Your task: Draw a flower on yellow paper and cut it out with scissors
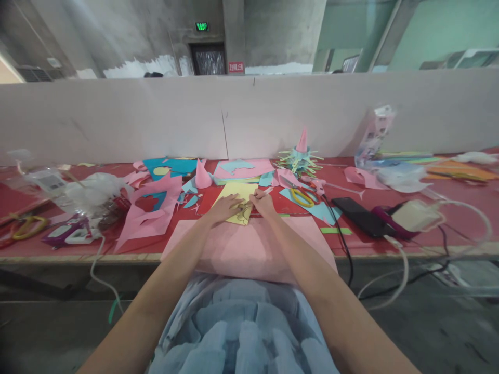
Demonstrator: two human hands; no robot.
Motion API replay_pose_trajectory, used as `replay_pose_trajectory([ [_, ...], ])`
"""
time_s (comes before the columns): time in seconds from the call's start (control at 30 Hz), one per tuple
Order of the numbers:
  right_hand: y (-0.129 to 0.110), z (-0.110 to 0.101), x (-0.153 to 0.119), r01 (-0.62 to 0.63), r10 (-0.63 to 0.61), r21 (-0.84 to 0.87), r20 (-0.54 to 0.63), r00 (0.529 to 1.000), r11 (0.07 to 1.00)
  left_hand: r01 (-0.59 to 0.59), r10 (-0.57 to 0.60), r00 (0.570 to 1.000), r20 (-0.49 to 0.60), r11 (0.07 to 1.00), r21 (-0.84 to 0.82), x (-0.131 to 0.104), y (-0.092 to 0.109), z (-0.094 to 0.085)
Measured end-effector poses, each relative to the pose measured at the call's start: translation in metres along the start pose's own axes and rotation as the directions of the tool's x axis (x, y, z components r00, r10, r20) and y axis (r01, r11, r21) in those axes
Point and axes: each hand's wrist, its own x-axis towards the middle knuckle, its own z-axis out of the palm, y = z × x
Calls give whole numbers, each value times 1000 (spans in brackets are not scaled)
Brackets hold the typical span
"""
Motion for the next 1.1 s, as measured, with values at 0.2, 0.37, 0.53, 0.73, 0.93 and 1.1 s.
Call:
replay_pose_trajectory([
  [0.2,-1,0,-1,-13,13,10,-10,1000,1000,-1,1,1000,-4,1000,-9,0,-1,1],
  [0.37,-5,3,-2,-2,-3,-55,-78,997,998,3,-3,1000,1,1000,0,2,-2,2],
  [0.53,-6,1,-2,-11,6,-59,-80,997,998,-2,2,1000,-4,1000,2,2,-2,2],
  [0.73,0,-1,-1,11,-11,11,16,1000,1000,-9,9,1000,3,1000,8,1,-2,2],
  [0.93,-3,4,-2,1,-5,-48,-87,996,999,5,-5,1000,-2,1000,-9,3,-3,3],
  [1.1,-1,7,0,-6,-19,-140,-174,985,990,-1,1,1000,-10,1000,4,2,-2,2],
])
